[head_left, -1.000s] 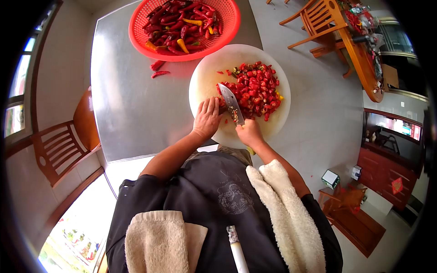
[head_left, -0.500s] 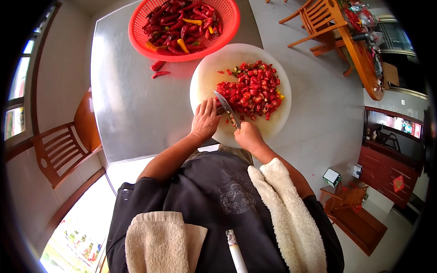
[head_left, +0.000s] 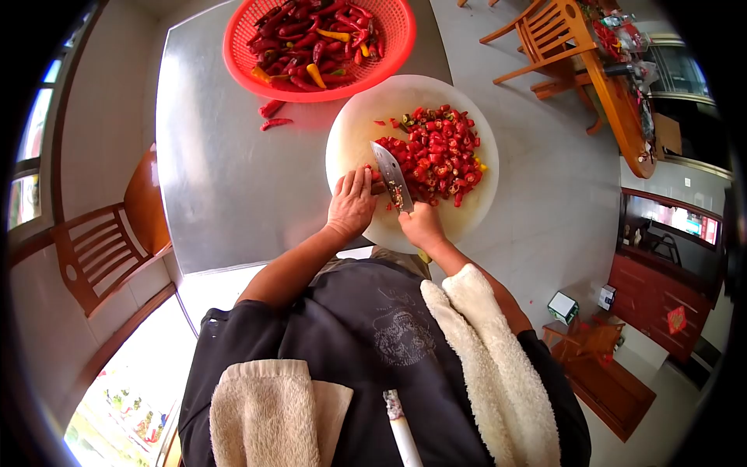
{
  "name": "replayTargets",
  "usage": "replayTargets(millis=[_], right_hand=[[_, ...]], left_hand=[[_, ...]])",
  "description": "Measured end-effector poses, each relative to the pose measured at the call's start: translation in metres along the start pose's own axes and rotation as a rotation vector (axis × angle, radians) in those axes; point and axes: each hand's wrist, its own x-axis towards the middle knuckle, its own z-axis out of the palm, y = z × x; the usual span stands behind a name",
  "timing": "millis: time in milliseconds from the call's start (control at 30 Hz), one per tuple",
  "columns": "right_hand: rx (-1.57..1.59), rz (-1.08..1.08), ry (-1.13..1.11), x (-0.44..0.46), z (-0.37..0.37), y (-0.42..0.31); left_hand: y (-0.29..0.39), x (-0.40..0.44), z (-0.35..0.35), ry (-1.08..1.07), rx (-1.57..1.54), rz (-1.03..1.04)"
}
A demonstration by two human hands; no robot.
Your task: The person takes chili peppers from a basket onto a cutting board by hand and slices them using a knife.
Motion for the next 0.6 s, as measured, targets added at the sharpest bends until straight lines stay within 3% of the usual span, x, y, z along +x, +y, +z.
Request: replayTargets(millis=[233, 600], right_hand=[[0.014, -0.034, 0.007, -0.024, -0.021, -0.009], [-0.15, 0.001, -0.108, -0.041, -0.018, -0.016]], left_hand=[[0.004, -0.004, -0.01, 0.068, -0.178, -0.088], [-0.009, 0.002, -0.004, 0.167, -0.239, 0.096]])
